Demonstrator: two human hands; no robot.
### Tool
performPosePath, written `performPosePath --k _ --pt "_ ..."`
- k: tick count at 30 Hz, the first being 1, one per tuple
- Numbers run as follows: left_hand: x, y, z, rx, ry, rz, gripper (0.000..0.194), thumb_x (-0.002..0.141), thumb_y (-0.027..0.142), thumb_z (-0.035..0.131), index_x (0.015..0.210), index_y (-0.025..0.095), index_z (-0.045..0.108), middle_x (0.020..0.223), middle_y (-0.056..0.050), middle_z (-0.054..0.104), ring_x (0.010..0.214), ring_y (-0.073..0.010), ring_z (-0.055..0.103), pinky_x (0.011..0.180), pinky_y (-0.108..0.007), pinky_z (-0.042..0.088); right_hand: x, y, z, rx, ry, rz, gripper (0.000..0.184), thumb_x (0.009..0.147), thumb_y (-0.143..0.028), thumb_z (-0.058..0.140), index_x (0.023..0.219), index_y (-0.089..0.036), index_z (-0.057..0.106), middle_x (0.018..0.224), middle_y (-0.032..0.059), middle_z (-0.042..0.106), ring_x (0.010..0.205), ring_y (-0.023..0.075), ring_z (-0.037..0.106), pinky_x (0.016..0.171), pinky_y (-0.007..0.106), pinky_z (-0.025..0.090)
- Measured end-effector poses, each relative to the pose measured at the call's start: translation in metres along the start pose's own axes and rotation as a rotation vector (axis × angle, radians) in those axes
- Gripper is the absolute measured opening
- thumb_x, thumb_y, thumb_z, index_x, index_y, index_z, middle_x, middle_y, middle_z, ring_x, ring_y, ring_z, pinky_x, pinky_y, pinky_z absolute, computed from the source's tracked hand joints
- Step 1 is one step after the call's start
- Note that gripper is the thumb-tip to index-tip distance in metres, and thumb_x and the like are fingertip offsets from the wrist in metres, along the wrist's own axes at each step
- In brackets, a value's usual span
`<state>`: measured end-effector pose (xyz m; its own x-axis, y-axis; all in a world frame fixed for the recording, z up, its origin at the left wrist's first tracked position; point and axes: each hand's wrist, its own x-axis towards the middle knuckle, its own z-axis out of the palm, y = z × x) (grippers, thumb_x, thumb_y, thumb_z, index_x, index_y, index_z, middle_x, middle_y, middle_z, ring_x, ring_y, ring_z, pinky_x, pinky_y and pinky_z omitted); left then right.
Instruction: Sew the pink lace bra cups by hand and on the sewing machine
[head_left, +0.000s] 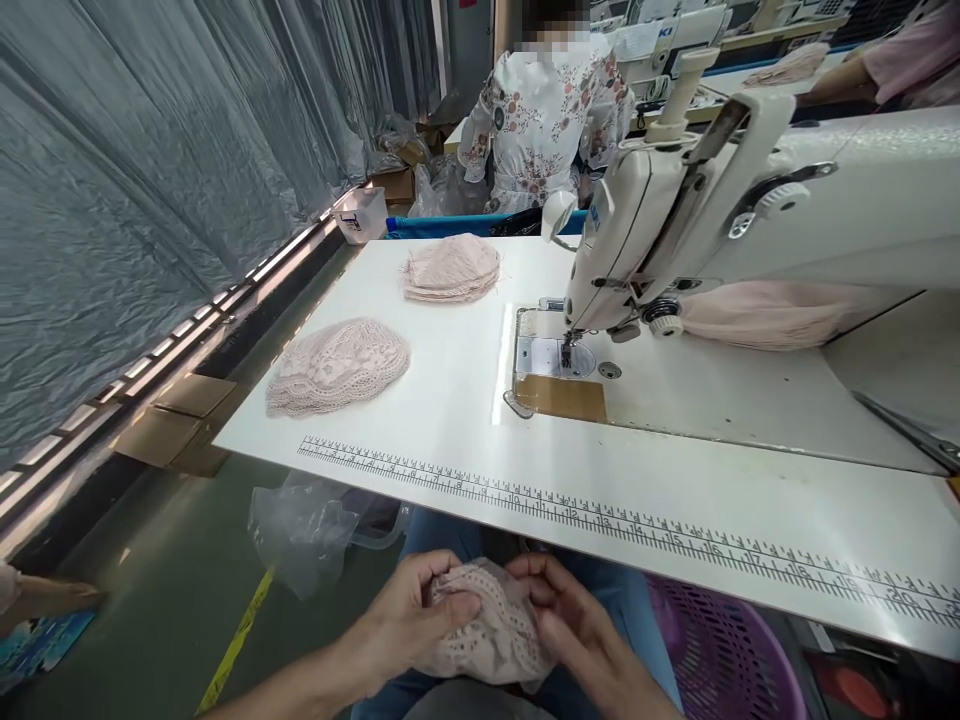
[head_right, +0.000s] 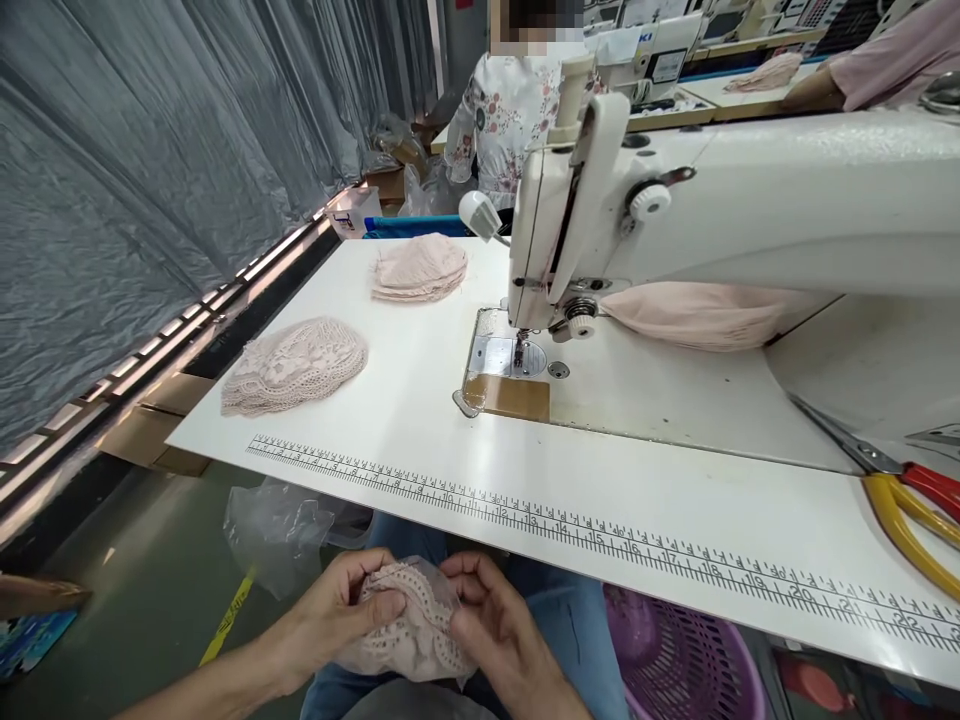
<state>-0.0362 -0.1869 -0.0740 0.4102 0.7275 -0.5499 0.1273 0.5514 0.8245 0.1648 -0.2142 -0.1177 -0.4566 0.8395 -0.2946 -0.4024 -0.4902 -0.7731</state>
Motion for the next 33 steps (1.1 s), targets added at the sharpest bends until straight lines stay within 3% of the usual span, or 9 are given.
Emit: performPosePath --k 3,8,15,22,33 --pt "-0.002 -0.001 -0.001 0.018 0.025 0.018 0.049 0.074 0.059 0.068 0.077 0.012 0.052 0.069 0.001 0.044 0.065 -0.0101 0.037 0.058 -0.022 0.029 -0.002 0.008 0.0 0.003 -0.024 -0.027 0.048 0.073 -0.049 0.076 0.107 -0.025 0.054 0.08 -0.0008 0.062 0.069 0.0143 0.055 0.063 0.026 0.041" --pt "-0.004 -0.003 -0.004 0.02 0.004 0.053 0.046 0.076 0.056 0.068 0.073 0.013 0.05 0.068 0.002 0.04 0.065 -0.0097 0.035 0.058 -0.022 0.027 -0.009 0.007 0.004 -0.124 0.055 -0.05 0.038 0.078 -0.048 0.071 0.103 -0.023 0.056 0.074 -0.003 0.057 0.066 0.013 0.05 0.061 0.025 0.039" --pt "-0.007 -0.004 -0.005 -0.061 -0.004 0.008 0.047 0.074 0.055 0.07 0.074 0.013 0.048 0.069 0.002 0.039 0.066 -0.0098 0.035 0.059 -0.022 0.026 -0.014 -0.008 0.001 -0.077 -0.039 -0.002 0.028 0.086 -0.044 0.065 0.104 -0.024 0.059 0.082 -0.0002 0.064 0.074 0.0133 0.055 0.069 0.025 0.041" --pt "-0.007 -0.006 -0.008 -0.087 -0.03 -0.006 0.045 0.076 0.054 0.069 0.075 0.013 0.049 0.07 0.002 0.04 0.067 -0.0102 0.036 0.06 -0.022 0.026 -0.017 -0.024 0.009 -0.074 -0.036 0.026 0.023 0.09 -0.045 0.059 0.104 -0.027 0.059 0.084 -0.0015 0.063 0.074 0.0126 0.052 0.069 0.023 0.039" --pt "-0.011 -0.001 -0.006 -0.045 -0.051 0.058 0.049 0.073 0.057 0.07 0.071 0.013 0.049 0.069 0.002 0.037 0.065 -0.0096 0.034 0.058 -0.021 0.026 -0.019 -0.025 0.007 -0.531 0.064 -0.003 0.038 0.094 -0.057 0.041 0.089 -0.024 0.059 0.072 -0.0024 0.043 0.066 0.0144 0.039 0.059 0.024 0.033"
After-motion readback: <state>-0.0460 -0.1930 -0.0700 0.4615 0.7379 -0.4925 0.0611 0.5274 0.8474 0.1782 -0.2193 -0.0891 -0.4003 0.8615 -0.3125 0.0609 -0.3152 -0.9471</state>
